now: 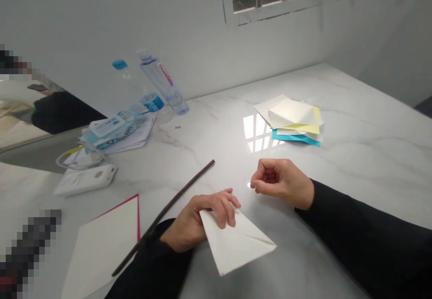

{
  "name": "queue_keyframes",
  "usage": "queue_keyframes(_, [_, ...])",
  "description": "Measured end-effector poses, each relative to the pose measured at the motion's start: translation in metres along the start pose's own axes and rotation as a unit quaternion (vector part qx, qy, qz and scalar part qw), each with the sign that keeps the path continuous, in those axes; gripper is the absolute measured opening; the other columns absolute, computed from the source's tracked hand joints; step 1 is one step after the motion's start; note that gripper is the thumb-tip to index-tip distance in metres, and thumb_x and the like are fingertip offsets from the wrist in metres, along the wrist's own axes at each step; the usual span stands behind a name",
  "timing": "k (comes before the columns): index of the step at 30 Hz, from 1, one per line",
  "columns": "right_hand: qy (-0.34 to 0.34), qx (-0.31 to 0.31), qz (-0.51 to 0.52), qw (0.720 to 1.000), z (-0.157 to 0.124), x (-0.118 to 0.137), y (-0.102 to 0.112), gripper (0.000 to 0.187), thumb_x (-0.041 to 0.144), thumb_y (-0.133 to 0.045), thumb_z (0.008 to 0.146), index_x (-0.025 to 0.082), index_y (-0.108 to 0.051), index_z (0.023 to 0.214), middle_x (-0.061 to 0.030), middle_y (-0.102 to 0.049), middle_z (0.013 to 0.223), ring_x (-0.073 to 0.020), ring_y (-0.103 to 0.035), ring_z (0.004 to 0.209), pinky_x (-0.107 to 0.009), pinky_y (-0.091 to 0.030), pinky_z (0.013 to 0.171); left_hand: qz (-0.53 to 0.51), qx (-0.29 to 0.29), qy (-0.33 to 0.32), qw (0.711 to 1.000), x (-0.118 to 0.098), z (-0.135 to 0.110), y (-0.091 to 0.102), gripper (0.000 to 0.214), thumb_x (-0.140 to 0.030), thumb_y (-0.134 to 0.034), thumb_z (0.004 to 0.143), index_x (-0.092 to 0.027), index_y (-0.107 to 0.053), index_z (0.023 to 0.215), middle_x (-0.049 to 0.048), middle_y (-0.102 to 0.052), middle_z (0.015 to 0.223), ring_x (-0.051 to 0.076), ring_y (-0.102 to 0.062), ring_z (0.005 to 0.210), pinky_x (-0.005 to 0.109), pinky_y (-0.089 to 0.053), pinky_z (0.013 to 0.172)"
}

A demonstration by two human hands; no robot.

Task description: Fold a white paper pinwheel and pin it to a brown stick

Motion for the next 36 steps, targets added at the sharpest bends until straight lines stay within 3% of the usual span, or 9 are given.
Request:
queue_keyframes(7, [-0.102,0.142,0.217,0.960,-0.011,0.000,-0.018,0.024,0.027,-0.094,0.066,0.015,-0.075,0.074,0.0011,-0.070,0.060,-0.0083,-0.061,0.054,-0.019,-0.047,0.053,0.074,0.006,-0.012,0.997,-0.007,0.008,-0.010,0.034,-0.038,-0.066,0.099,-0.021,-0.063,0.069,0.0032,-0.075,0.078,0.022,-0.072,0.096,0.048,-0.037,0.115])
queue_keyframes(13, [-0.173,0.159,0.257,0.938,-0.014,-0.006,-0.024,0.027,0.034,-0.094,0.067,0.014,-0.081,0.081,-0.0004,-0.072,0.063,-0.0092,-0.063,0.055,-0.021,-0.051,0.055,0.163,-0.035,-0.051,0.985,-0.006,0.005,-0.013,0.023,-0.032,-0.067,0.098,-0.022,-0.071,0.077,0.0090,-0.069,0.103,0.024,-0.062,0.109,0.036,-0.051,0.095])
queue_keyframes(17, [-0.175,0.165,0.255,0.936,-0.012,-0.010,-0.022,0.033,0.033,-0.094,0.067,0.014,-0.081,0.090,-0.0023,-0.076,0.071,-0.0111,-0.069,0.062,-0.025,-0.057,0.066,0.219,-0.100,-0.053,0.969,-0.005,-0.003,-0.012,0.017,-0.020,-0.068,0.095,-0.024,-0.074,0.080,0.0080,-0.061,0.118,0.024,-0.058,0.115,0.034,-0.049,0.098])
queue_keyframes(21, [-0.153,0.143,0.253,0.944,-0.011,-0.010,-0.021,0.032,0.029,-0.094,0.068,0.014,-0.077,0.090,-0.0025,-0.077,0.073,-0.0118,-0.070,0.062,-0.026,-0.059,0.065,0.219,-0.172,-0.053,0.959,-0.004,-0.006,-0.012,0.014,-0.023,-0.073,0.091,-0.024,-0.077,0.077,0.0085,-0.058,0.129,0.028,-0.057,0.117,0.038,-0.048,0.102])
queue_keyframes(24, [-0.123,0.114,0.235,0.957,-0.013,-0.006,-0.023,0.026,0.028,-0.092,0.070,0.015,-0.075,0.084,-0.0021,-0.077,0.072,-0.0116,-0.070,0.063,-0.025,-0.059,0.066,0.169,-0.247,-0.034,0.954,-0.002,-0.004,-0.017,0.005,-0.022,-0.082,0.082,-0.026,-0.079,0.081,0.0070,-0.053,0.141,0.031,-0.056,0.123,0.040,-0.048,0.105])
queue_keyframes(27, [-0.077,0.085,0.207,0.972,-0.015,0.000,-0.026,0.024,0.030,-0.092,0.071,0.016,-0.076,0.082,-0.0009,-0.076,0.072,-0.0114,-0.068,0.064,-0.025,-0.058,0.067,0.028,-0.330,0.006,0.944,0.002,-0.002,-0.027,0.040,-0.020,-0.087,0.077,-0.034,-0.073,0.113,0.0037,-0.044,0.156,0.032,-0.053,0.132,0.039,-0.053,0.101])
queue_keyframes(31, [-0.034,0.052,0.173,0.983,-0.016,0.004,-0.029,0.022,0.032,-0.089,0.074,0.017,-0.075,0.083,-0.0006,-0.076,0.074,-0.0116,-0.068,0.065,-0.025,-0.057,0.068,-0.110,-0.318,0.108,0.935,0.010,-0.003,-0.041,0.073,-0.028,-0.079,0.087,-0.037,-0.046,0.151,0.0091,-0.046,0.159,0.032,-0.056,0.133,0.037,-0.056,0.098])
queue_keyframes(33, [-0.019,0.036,0.142,0.989,-0.016,0.003,-0.030,0.019,0.032,-0.086,0.078,0.017,-0.075,0.084,-0.0016,-0.077,0.078,-0.0124,-0.070,0.068,-0.026,-0.058,0.070,-0.171,-0.303,0.142,0.927,0.012,-0.006,-0.046,0.072,-0.033,-0.073,0.092,-0.036,-0.042,0.156,0.0088,-0.052,0.156,0.033,-0.053,0.138,0.038,-0.053,0.104])
queue_keyframes(36, [0.002,0.017,0.076,0.997,-0.017,0.001,-0.030,0.014,0.030,-0.082,0.081,0.018,-0.075,0.084,-0.0013,-0.077,0.079,-0.0132,-0.070,0.069,-0.026,-0.057,0.069,-0.271,-0.273,0.152,0.911,0.010,-0.009,-0.053,0.060,-0.040,-0.066,0.095,-0.035,-0.049,0.153,0.0061,-0.061,0.148,0.034,-0.054,0.138,0.044,-0.049,0.109])
Point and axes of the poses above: each hand's wrist, its own z-axis towards the middle knuckle, its own y-axis out of the back of the hand, x = y × z, the point moved 3 cm from there along z, towards the middle knuckle
